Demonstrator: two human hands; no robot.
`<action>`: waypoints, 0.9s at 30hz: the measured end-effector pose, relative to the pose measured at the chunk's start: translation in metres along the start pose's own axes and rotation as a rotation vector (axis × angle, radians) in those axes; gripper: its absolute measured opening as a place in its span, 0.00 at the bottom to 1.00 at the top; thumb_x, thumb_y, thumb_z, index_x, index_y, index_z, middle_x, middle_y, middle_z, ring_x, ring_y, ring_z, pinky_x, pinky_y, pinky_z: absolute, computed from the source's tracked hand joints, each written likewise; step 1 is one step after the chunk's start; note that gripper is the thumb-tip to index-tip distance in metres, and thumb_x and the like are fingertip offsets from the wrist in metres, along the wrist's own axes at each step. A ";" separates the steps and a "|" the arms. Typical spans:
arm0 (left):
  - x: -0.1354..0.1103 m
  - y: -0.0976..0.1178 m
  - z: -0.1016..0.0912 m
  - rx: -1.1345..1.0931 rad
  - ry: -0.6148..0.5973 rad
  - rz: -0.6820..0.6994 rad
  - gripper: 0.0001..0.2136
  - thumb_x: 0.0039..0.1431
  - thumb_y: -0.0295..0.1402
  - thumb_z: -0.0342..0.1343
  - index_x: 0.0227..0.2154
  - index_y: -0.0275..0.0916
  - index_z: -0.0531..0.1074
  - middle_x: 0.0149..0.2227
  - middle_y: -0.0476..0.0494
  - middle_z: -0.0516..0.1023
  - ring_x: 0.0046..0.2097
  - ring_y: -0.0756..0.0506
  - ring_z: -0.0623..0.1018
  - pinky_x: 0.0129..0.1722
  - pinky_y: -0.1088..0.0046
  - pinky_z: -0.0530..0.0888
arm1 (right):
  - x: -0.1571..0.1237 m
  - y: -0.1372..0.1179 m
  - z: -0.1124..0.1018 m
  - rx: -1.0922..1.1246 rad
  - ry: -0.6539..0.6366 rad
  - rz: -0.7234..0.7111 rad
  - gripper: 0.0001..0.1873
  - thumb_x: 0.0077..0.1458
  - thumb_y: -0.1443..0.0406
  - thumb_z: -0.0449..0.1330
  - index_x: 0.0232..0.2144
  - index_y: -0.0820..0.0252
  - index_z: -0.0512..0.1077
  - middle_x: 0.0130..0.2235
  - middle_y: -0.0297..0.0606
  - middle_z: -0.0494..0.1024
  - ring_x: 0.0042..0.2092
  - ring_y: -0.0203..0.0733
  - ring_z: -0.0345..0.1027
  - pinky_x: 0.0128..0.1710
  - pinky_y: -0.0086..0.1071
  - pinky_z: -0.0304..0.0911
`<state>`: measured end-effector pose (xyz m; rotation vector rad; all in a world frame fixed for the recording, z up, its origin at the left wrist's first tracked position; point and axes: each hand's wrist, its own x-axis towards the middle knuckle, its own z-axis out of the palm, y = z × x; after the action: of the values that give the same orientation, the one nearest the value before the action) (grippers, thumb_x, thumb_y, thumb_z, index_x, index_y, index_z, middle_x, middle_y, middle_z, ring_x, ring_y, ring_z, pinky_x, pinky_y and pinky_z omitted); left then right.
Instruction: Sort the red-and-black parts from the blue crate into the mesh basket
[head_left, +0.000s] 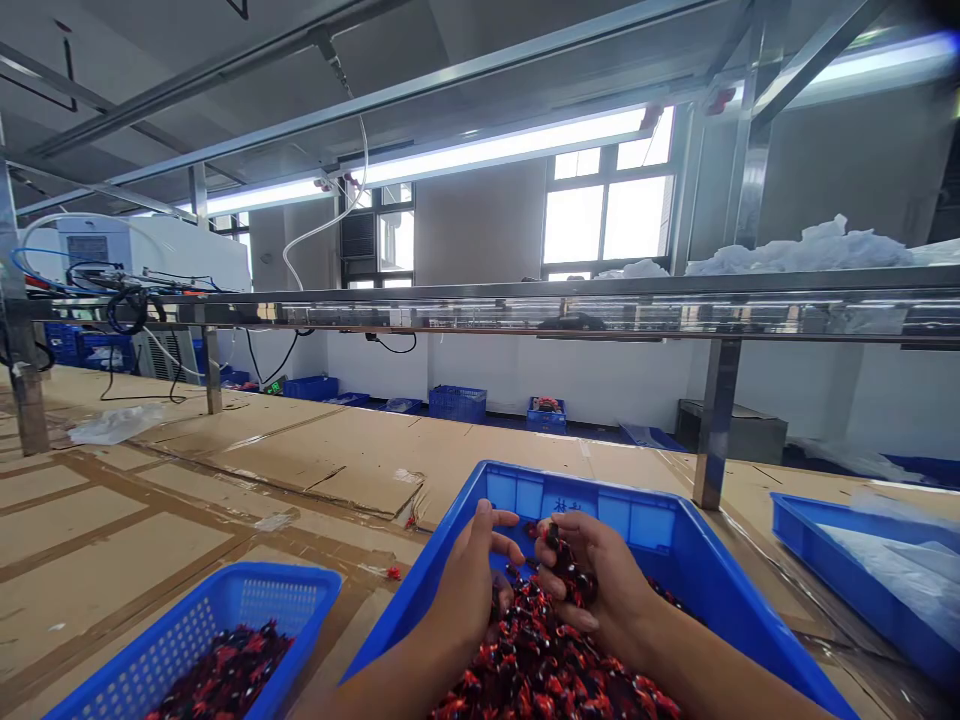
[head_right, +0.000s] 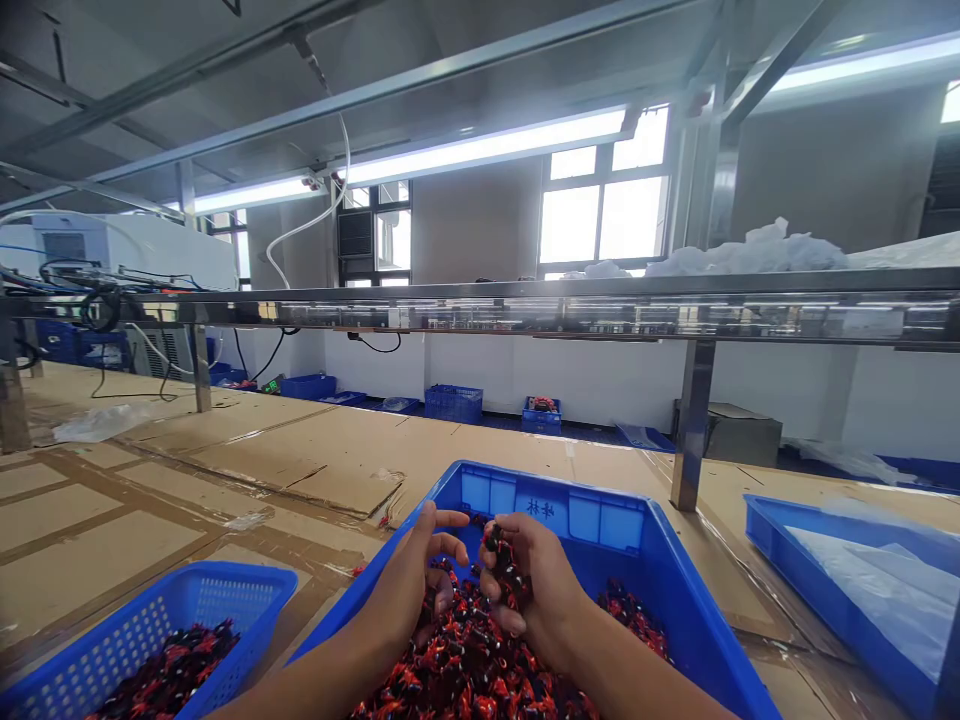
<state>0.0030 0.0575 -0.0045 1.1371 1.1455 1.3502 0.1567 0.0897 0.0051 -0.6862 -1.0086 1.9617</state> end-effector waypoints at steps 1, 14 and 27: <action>-0.001 0.001 0.000 -0.005 0.000 -0.003 0.32 0.58 0.62 0.37 0.47 0.39 0.66 0.31 0.49 0.72 0.17 0.55 0.64 0.15 0.79 0.56 | 0.000 -0.003 -0.001 0.009 -0.001 -0.003 0.11 0.54 0.57 0.54 0.27 0.59 0.67 0.24 0.32 0.68 0.19 0.32 0.60 0.10 0.21 0.38; 0.001 -0.002 0.001 -0.186 0.013 -0.272 0.33 0.60 0.61 0.35 0.46 0.36 0.69 0.25 0.48 0.71 0.20 0.50 0.68 0.21 0.75 0.64 | -0.018 0.013 0.020 -1.220 -0.208 -0.385 0.07 0.47 0.68 0.65 0.33 0.56 0.79 0.28 0.29 0.78 0.27 0.34 0.65 0.28 0.27 0.57; 0.002 -0.001 -0.002 -0.157 -0.016 -0.272 0.35 0.59 0.63 0.32 0.43 0.38 0.71 0.27 0.45 0.73 0.21 0.52 0.67 0.20 0.79 0.58 | -0.015 0.007 0.009 -1.260 -0.127 -0.604 0.15 0.53 0.60 0.64 0.44 0.55 0.78 0.23 0.29 0.72 0.25 0.36 0.63 0.29 0.28 0.57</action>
<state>0.0012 0.0592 -0.0061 0.8448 1.1170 1.1942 0.1555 0.0709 0.0057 -0.7410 -2.2199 0.6901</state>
